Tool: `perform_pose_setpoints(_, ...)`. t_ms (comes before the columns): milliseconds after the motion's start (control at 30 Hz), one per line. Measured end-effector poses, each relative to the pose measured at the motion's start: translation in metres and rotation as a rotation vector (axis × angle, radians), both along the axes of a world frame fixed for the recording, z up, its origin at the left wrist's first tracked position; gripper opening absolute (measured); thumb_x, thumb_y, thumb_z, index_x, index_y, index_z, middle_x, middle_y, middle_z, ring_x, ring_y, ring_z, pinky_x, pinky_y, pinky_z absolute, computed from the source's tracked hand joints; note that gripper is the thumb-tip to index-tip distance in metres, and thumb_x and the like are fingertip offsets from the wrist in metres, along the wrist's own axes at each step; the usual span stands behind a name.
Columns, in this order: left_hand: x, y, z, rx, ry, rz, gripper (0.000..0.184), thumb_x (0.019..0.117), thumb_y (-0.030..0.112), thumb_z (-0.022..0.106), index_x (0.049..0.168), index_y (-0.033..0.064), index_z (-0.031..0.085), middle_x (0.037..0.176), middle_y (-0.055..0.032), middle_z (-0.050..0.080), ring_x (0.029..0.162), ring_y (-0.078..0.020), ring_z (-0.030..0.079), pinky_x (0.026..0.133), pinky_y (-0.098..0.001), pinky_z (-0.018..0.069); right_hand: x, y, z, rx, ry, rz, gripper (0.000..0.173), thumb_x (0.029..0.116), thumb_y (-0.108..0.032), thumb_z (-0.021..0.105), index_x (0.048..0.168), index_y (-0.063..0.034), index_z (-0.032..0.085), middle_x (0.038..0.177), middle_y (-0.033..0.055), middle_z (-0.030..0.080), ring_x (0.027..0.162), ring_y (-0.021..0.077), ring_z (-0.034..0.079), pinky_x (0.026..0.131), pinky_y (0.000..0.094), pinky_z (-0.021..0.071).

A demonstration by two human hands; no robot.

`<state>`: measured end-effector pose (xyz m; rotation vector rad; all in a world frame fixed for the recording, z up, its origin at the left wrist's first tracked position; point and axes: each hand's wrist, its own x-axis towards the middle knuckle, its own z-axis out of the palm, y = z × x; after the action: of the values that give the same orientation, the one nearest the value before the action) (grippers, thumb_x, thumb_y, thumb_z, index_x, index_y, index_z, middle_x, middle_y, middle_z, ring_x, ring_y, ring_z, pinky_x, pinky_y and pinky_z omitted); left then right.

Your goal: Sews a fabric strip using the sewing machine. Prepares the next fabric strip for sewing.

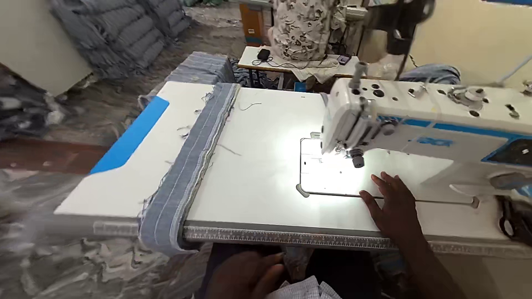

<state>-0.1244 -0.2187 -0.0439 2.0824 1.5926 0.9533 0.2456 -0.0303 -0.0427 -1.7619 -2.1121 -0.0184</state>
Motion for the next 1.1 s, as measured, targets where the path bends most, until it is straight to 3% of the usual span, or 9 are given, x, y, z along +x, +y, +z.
perform_pose_setpoints(67,-0.046,-0.041,-0.025,-0.105,-0.148,0.304,0.036,0.1046,0.037,0.056,0.094,0.0091,0.078,0.079,-0.0038,0.072,0.069,-0.0129,0.069,0.064,-0.0371,0.0601,0.001,-0.001,0.005,0.031,-0.021,0.043,0.070,0.0984,-0.066,0.047,0.144,-0.0152,0.061,0.152,0.0147,0.053,0.144,0.0394,0.044,0.117,0.0645,0.0329)
perform_pose_setpoints(133,-0.088,-0.057,-0.039,-0.249,-0.383,0.728,0.044,0.1038,0.041,0.054,0.093,0.0010,0.070,0.075,-0.0070,0.067,0.065,-0.0159,0.065,0.061,-0.0379,0.0574,0.002,-0.001,0.004,0.040,-0.057,0.089,0.070,0.1004,-0.061,0.045,0.143,-0.0077,0.060,0.150,0.0209,0.053,0.143,0.0419,0.045,0.118,0.0637,0.0325)
perform_pose_setpoints(200,-0.130,-0.059,-0.050,-0.305,-0.670,0.906,0.046,0.0972,0.036,0.069,0.124,0.0005,0.057,0.105,-0.0150,0.065,0.091,-0.0248,0.065,0.080,-0.0464,0.0569,-0.004,0.002,0.006,0.008,-0.061,0.113,0.068,0.1036,-0.052,0.046,0.143,0.0025,0.056,0.150,0.0303,0.049,0.144,0.0483,0.042,0.119,0.0640,0.0300)
perform_pose_setpoints(267,-0.161,-0.051,-0.057,-0.386,-0.857,0.800,0.093,0.0859,0.033,0.082,0.159,0.0145,0.027,0.142,-0.0168,0.052,0.124,-0.0304,0.057,0.099,-0.0522,0.0519,-0.033,-0.006,0.015,-0.058,0.006,0.118,0.060,0.1042,-0.042,0.050,0.140,0.0063,0.057,0.147,0.0339,0.049,0.141,0.0515,0.043,0.117,0.0649,0.0317)
perform_pose_setpoints(300,-0.170,-0.045,-0.064,-0.437,-0.883,0.718,0.103,0.0819,0.033,0.085,0.161,0.0158,0.022,0.145,-0.0152,0.051,0.128,-0.0277,0.056,0.103,-0.0497,0.0518,-0.057,-0.015,0.024,-0.053,0.050,0.186,0.053,0.1017,-0.038,0.056,0.133,0.0052,0.063,0.139,0.0318,0.056,0.134,0.0496,0.050,0.111,0.0646,0.0381)
perform_pose_setpoints(500,-0.173,-0.067,-0.074,-0.437,-0.994,0.487,0.024,0.0984,0.015,0.069,0.118,0.0017,0.066,0.103,-0.0087,0.074,0.093,-0.0169,0.072,0.088,-0.0364,0.0606,-0.235,-0.087,0.046,-0.121,0.366,0.866,0.025,0.0954,-0.034,0.068,0.105,-0.0126,0.077,0.100,0.0004,0.074,0.086,0.0119,0.071,0.074,0.0358,0.0636)
perform_pose_setpoints(700,-0.117,-0.113,-0.029,-0.238,-1.255,0.780,0.022,0.1015,0.015,0.064,0.120,0.0028,0.065,0.098,-0.0131,0.073,0.083,-0.0219,0.073,0.078,-0.0387,0.0635,-0.359,-0.148,0.031,-0.234,0.291,1.328,0.021,0.0967,-0.026,0.068,0.112,-0.0141,0.077,0.107,0.0005,0.071,0.101,0.0116,0.067,0.088,0.0297,0.0585)
perform_pose_setpoints(1000,-0.113,-0.108,-0.007,-0.139,-1.465,0.749,0.015,0.0953,0.017,0.072,0.105,0.0052,0.074,0.093,-0.0125,0.072,0.078,-0.0183,0.070,0.075,-0.0353,0.0614,-0.375,-0.152,0.019,-0.106,0.476,1.217,0.016,0.0910,-0.018,0.071,0.103,-0.0099,0.078,0.099,0.0013,0.072,0.092,0.0097,0.069,0.080,0.0263,0.0602)
perform_pose_setpoints(1100,-0.119,-0.107,-0.008,-0.075,-1.140,0.812,0.020,0.0975,0.017,0.069,0.116,0.0090,0.072,0.100,-0.0104,0.073,0.081,-0.0179,0.071,0.074,-0.0356,0.0620,-0.374,-0.143,0.024,-0.179,0.543,1.133,0.014,0.0927,-0.016,0.067,0.099,-0.0117,0.079,0.091,-0.0033,0.072,0.080,0.0031,0.067,0.069,0.0208,0.0585)
